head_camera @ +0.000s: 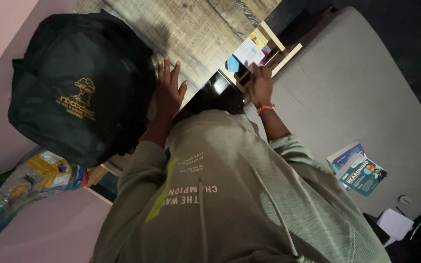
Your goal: The person opens a drawer and removes various items including papers, pens, and books, placing them on the table. The person then closes the drawer.
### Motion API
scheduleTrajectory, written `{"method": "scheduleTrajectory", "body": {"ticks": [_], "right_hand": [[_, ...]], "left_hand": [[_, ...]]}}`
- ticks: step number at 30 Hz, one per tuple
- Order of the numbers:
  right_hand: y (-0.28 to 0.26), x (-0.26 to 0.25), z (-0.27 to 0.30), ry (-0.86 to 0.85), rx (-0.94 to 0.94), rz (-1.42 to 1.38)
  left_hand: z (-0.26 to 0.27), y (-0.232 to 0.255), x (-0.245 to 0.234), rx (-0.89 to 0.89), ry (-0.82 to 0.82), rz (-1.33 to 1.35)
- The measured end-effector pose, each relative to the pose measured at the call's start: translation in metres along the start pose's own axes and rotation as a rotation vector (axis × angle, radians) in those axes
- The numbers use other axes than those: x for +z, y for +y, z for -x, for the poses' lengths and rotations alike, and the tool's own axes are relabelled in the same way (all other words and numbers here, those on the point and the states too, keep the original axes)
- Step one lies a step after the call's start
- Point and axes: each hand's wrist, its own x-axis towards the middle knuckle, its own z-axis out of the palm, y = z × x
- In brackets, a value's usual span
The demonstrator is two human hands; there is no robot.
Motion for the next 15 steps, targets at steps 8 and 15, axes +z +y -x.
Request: {"method": "scheduleTrajectory", "body": {"ticks": [8,15], "right_hand": [[0.061,0.073,-0.049,-0.037,0.231,-0.247],[0.058,0.076,-0.053,-0.098,0.177,-0.057]], "left_hand": [[0.000,0.000,-0.002,0.030,0.006,-0.042],[-0.001,-0.001,-0.002,0.041,0.016,-0.051]]}}
